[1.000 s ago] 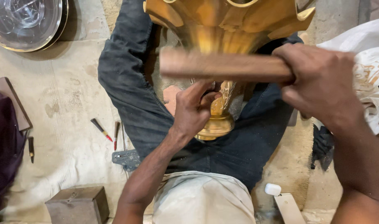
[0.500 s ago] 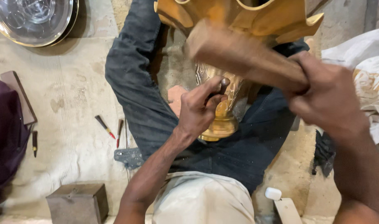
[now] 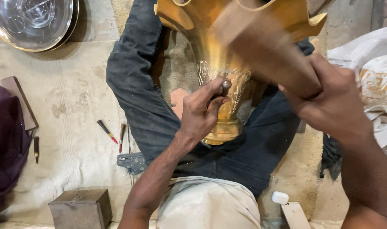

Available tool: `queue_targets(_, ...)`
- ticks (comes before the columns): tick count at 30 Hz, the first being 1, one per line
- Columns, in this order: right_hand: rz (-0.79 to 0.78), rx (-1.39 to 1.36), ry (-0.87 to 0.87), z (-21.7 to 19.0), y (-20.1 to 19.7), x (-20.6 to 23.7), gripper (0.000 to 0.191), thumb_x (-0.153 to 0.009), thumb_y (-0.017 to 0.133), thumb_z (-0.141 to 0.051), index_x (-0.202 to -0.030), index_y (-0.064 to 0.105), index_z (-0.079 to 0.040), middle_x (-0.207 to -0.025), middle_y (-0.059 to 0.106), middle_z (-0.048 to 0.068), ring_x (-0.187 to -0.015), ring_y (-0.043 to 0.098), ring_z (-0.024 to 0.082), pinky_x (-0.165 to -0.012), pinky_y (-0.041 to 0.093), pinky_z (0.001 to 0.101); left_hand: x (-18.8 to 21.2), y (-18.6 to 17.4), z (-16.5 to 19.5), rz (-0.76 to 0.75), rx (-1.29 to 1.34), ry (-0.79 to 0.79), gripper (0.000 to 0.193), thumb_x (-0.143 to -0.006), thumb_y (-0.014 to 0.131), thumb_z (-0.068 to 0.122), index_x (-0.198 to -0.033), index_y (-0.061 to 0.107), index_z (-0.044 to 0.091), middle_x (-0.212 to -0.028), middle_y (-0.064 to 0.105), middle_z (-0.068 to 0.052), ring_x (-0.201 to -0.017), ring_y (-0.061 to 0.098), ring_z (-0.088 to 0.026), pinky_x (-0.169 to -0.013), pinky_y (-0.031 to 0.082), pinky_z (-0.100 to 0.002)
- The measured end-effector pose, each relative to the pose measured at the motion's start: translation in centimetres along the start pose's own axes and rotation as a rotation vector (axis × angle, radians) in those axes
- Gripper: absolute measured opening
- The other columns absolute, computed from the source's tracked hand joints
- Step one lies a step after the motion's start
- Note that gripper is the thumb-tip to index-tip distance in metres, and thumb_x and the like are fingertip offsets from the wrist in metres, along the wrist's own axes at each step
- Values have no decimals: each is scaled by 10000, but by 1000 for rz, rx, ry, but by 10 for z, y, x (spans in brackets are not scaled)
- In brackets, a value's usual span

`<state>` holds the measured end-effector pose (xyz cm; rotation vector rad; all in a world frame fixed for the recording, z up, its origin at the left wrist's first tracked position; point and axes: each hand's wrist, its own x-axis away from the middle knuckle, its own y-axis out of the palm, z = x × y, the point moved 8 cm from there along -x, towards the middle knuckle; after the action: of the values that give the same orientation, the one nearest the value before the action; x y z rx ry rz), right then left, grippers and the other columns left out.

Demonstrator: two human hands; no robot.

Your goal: The person sits on the floor with a large brass vase held between their legs and engraves a decorative pattern into its surface, positioning a small chisel against the metal and striking it with a wooden mallet. They later rub the engraved area with a dark stone.

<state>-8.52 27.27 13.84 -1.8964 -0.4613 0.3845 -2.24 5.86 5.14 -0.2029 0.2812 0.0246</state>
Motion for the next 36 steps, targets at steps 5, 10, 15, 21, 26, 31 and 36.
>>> queue_targets(5, 124, 370, -165, -14, -5, 1, 298, -760, 742, -29, -1055, 743, -68, -815, 754, 96, -633, 708, 222, -582, 575, 365, 1, 4, -6, -25, -99, -37, 229, -948, 720, -34, -1159, 642, 9, -974, 743, -99, -885, 771, -174, -733, 675, -285)
queue_targets(10, -50, 372, -7, 0, 6, 1, 241, -822, 772, -189, -1041, 699, -118, -734, 701, 40, -578, 669, 168, -522, 547, 331, 2, 2, -6, -15, -112, -30, 186, -940, 744, -34, -1097, 666, 28, -993, 757, -105, -890, 788, -168, -723, 667, -275)
queue_targets(15, -23, 244, -69, -5, 7, 1, 267, -843, 736, -170, -1098, 688, -108, -797, 694, 43, -670, 674, 155, -616, 553, 303, 2, 0, -4, -6, -31, -45, 234, -945, 699, -48, -1172, 643, -25, -961, 739, -128, -902, 771, -179, -749, 650, -294)
queue_targets(21, 11, 325, -57, -5, 6, 7, 314, -744, 754, -114, -1054, 704, -106, -797, 724, 65, -618, 668, 193, -571, 542, 340, 1, 2, -5, -18, -20, -50, 223, -951, 687, -58, -1167, 647, -22, -1005, 742, -119, -917, 776, -177, -764, 672, -291)
queue_targets(26, 39, 494, -68, -7, 5, 9, 262, -774, 784, -138, -1031, 734, -144, -760, 721, 33, -578, 657, 176, -535, 538, 336, 2, 0, -8, -48, -128, -82, 159, -931, 745, -31, -1056, 649, -11, -936, 727, -120, -816, 761, -174, -659, 619, -320)
queue_targets(31, -68, 371, 1, 2, 15, 9, 238, -828, 773, -223, -1041, 707, -138, -709, 679, 19, -567, 656, 155, -507, 546, 314, 2, -4, 0, -15, -46, 1, 263, -950, 688, -70, -1203, 626, -28, -996, 717, -135, -858, 746, -181, -705, 631, -322)
queue_targets(36, 85, 98, -41, -2, 3, 13, 323, -848, 736, -92, -1166, 686, -73, -846, 703, 105, -667, 681, 190, -657, 569, 351, 4, -2, -3, -18, -31, -8, 288, -956, 690, -60, -1230, 617, -13, -1067, 721, -120, -935, 767, -196, -779, 678, -303)
